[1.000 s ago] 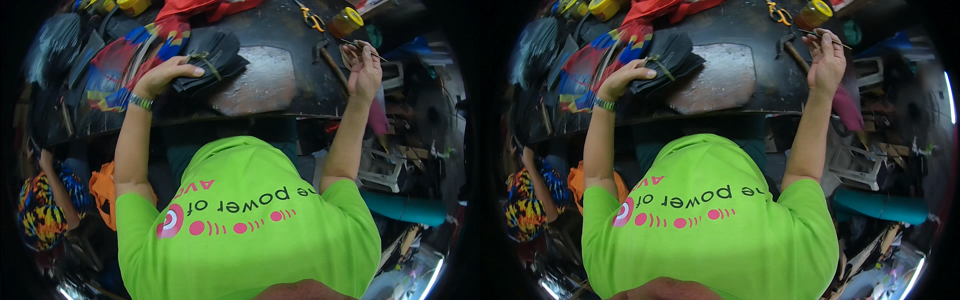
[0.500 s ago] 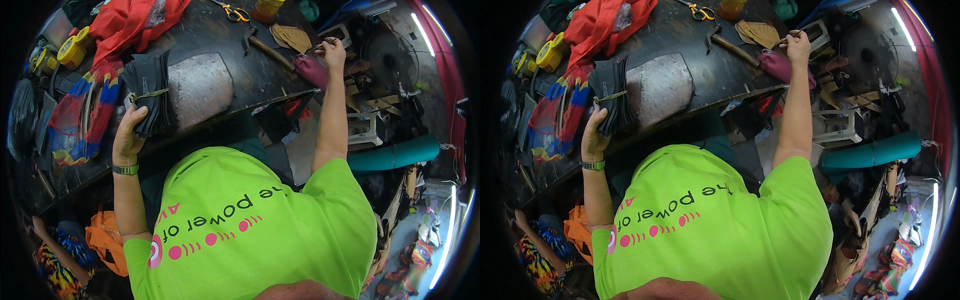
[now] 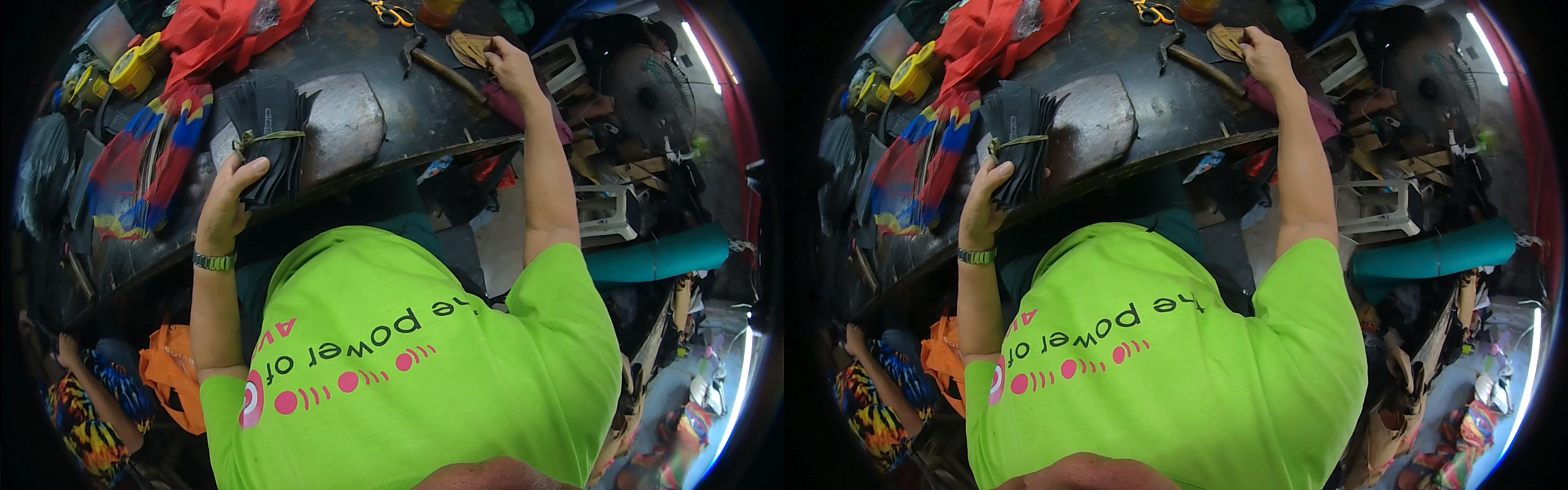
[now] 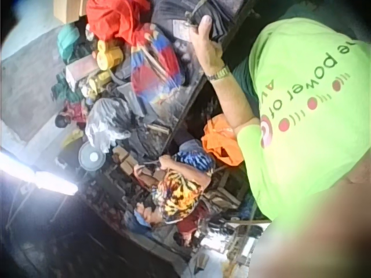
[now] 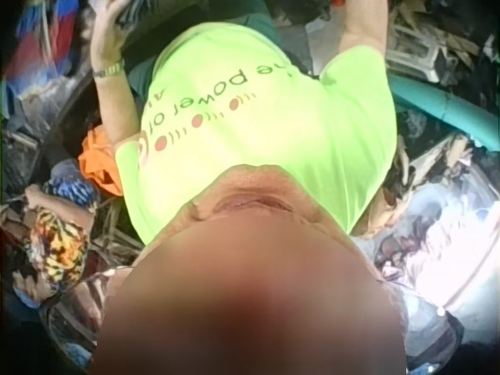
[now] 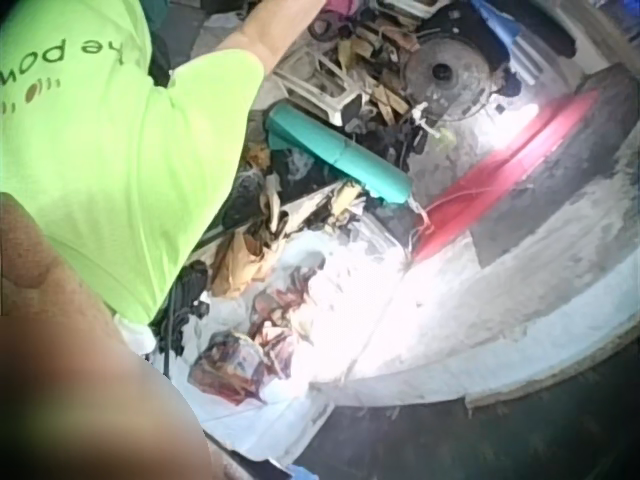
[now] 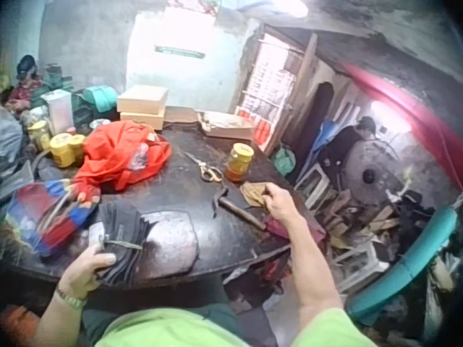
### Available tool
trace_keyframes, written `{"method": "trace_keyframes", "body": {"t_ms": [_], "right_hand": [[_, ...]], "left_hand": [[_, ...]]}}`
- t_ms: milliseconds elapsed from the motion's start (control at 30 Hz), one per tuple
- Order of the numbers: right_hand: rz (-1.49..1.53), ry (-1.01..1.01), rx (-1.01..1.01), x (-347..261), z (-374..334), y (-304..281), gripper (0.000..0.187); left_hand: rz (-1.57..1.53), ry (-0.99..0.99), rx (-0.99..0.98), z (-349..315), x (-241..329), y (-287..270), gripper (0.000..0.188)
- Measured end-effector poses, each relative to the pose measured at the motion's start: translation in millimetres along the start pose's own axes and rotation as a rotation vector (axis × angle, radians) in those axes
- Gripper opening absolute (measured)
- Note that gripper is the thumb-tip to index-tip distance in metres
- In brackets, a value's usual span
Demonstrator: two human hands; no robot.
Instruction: The person gathers black rubber pieces on a workbench, aligns them into a neat stack, and ties the bundle with a thin strip. They then place the bundle aside and retrieve more pieces from a red cloth bag, repeating the stacking process.
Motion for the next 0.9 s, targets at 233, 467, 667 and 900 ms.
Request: {"method": "trace_keyframes", "body": {"t_ms": [233,467,667,900], "right_hand": [[-0.534,0.066,-0.189,-8,10,30,0.058],[-0.764,0.024,-0.268,-22,14,39,0.072],[-0.805,0.097,-0.307,-12,14,54,0.053],[-0.772,0.128,-0.343,-3,22,62,0.044]], "left_hand": [[0.108,-0.039,0.108,-8,-4,0,0.053],[0.406,-0.041,0.122,-7,13,0,0.054],[1.182,-0.122,0.257,-3,59,-4,0.076],[1.677,-0.263,0.252,9,65,0,0.107]]}}
Point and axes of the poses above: each hand's wrist, its own z-axis towards the middle knuckle, its own y-axis out of the palm, x = y × z, the point moved 7 cm from there along z, towards the middle knuckle, and after that the axes turned 14 degrees about -x, right-handed, at the moved point
